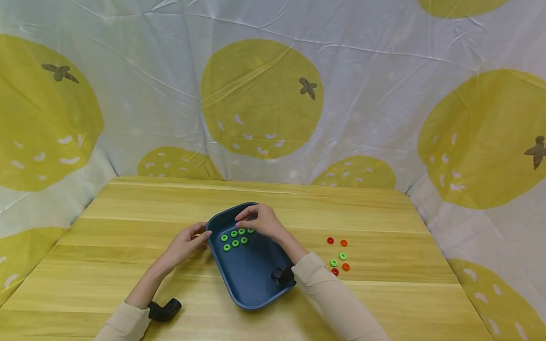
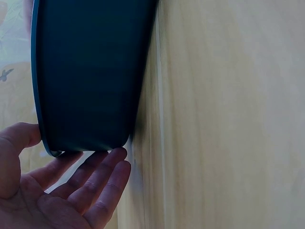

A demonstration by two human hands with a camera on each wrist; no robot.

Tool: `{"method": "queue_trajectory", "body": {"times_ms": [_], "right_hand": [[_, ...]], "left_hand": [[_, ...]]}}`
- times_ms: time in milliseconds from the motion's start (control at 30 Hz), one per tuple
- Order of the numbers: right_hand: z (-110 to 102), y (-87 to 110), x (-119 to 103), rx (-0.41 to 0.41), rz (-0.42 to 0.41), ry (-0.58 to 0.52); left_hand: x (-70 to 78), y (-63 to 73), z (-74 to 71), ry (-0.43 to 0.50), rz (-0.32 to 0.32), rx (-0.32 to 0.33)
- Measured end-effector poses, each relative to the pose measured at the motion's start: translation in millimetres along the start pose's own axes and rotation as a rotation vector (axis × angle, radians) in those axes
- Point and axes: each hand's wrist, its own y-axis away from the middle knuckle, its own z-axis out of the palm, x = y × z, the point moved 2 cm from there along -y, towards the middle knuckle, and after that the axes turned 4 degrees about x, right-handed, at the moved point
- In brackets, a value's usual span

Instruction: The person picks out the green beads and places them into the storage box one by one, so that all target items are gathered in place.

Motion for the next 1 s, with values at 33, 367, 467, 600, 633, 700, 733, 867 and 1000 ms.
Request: {"method": "queue_trajectory", "body": {"times_ms": [33, 367, 467, 600, 633, 700, 733, 867, 1000], "right_hand": [[-1.4, 0.8, 0.0, 0.0, 0.008, -0.009], [-17.2, 10.8, -4.0, -0.015, 0.016, -0.058], [-23.0, 14.3, -4.6, -0.013, 0.039, -0.069], [-32.8, 19.6, -3.9, 0.007, 0.056, -0.08], [-35.6, 21.1, -3.5, 0.012, 0.062, -0.085], [-41.2, 24.4, -2.0, 0.021, 0.074, -0.095], [-44.0, 26.1, -1.0, 0.025, 0.082, -0.097], [-54.7, 33.9, 1.8, 0.036, 0.104, -0.106], [-65.3, 41.9, 5.7, 0.049, 0.122, -0.111]], "left_hand": [[0.0, -0.2, 0.0, 0.001, -0.003, 0.002], [-3.3, -1.2, 2.2, 0.005, -0.007, 0.02], [-3.5, -0.4, 2.2, 0.003, -0.007, 0.022], [-2.5, 0.0, 1.9, 0.006, -0.011, 0.024], [-2.2, 0.0, 1.8, 0.007, -0.012, 0.024], [-1.4, -0.1, 1.8, 0.01, -0.015, 0.022], [-1.0, -0.1, 1.8, 0.01, -0.015, 0.02], [-0.3, -0.7, 1.8, 0.008, -0.014, 0.015], [-0.1, -1.7, 1.8, 0.009, -0.006, 0.01]]}}
